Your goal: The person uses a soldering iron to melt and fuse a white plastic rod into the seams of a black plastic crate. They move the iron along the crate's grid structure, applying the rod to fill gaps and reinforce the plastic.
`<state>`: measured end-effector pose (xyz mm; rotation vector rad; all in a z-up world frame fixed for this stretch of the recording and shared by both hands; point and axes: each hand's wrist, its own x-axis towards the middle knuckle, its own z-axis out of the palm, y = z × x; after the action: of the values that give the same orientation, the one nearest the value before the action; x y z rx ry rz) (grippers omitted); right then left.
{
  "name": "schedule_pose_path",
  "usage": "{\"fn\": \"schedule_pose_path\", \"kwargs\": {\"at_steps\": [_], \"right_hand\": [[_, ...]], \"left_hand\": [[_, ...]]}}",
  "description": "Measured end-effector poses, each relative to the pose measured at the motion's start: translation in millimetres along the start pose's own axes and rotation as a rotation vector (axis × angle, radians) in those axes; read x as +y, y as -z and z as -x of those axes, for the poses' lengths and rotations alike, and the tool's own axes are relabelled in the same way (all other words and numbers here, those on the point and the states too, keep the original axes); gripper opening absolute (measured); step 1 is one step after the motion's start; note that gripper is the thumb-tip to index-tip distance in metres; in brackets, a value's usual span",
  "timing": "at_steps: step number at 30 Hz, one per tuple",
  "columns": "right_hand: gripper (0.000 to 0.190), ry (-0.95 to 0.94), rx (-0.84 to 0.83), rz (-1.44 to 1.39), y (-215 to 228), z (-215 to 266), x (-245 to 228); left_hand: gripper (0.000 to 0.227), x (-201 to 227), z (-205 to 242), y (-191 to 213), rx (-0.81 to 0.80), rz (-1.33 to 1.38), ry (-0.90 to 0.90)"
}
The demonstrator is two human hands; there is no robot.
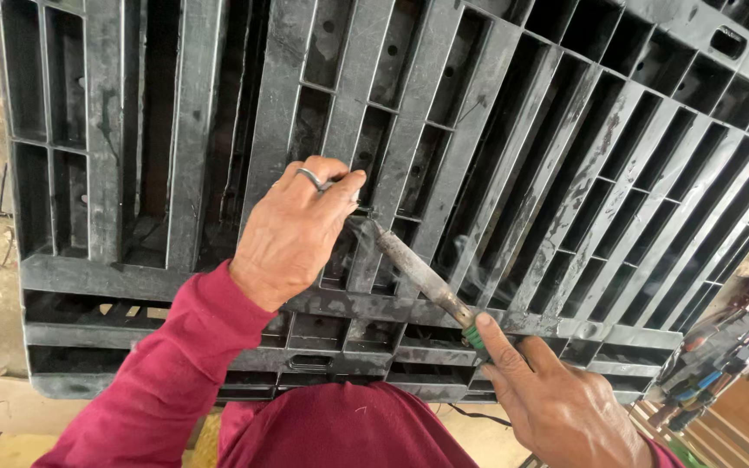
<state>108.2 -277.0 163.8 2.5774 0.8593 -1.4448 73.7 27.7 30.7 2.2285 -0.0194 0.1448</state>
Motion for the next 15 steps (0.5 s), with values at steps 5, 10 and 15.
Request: {"fn": "schedule_pose_path", "kwargs": {"at_steps": [5,10,15], "right_hand": [[0.083,-0.05,-0.053,0.095,-1.5,-1.3,1.3],[0.078,-0.08,0.117,-0.051,-11.4,-2.1,3.5],[0.074,-0.178,0.127,-0.327,-23.6,1.4,11.3]], "left_hand": [[0.031,2.1,9.4,-0.1,0.019,0.009,0.064],[0.031,12.3,21.7,-7.4,0.073,0.075,0.118],[0.031,23.7,29.9,-27.8,0.15,0.034,0.125]]}}
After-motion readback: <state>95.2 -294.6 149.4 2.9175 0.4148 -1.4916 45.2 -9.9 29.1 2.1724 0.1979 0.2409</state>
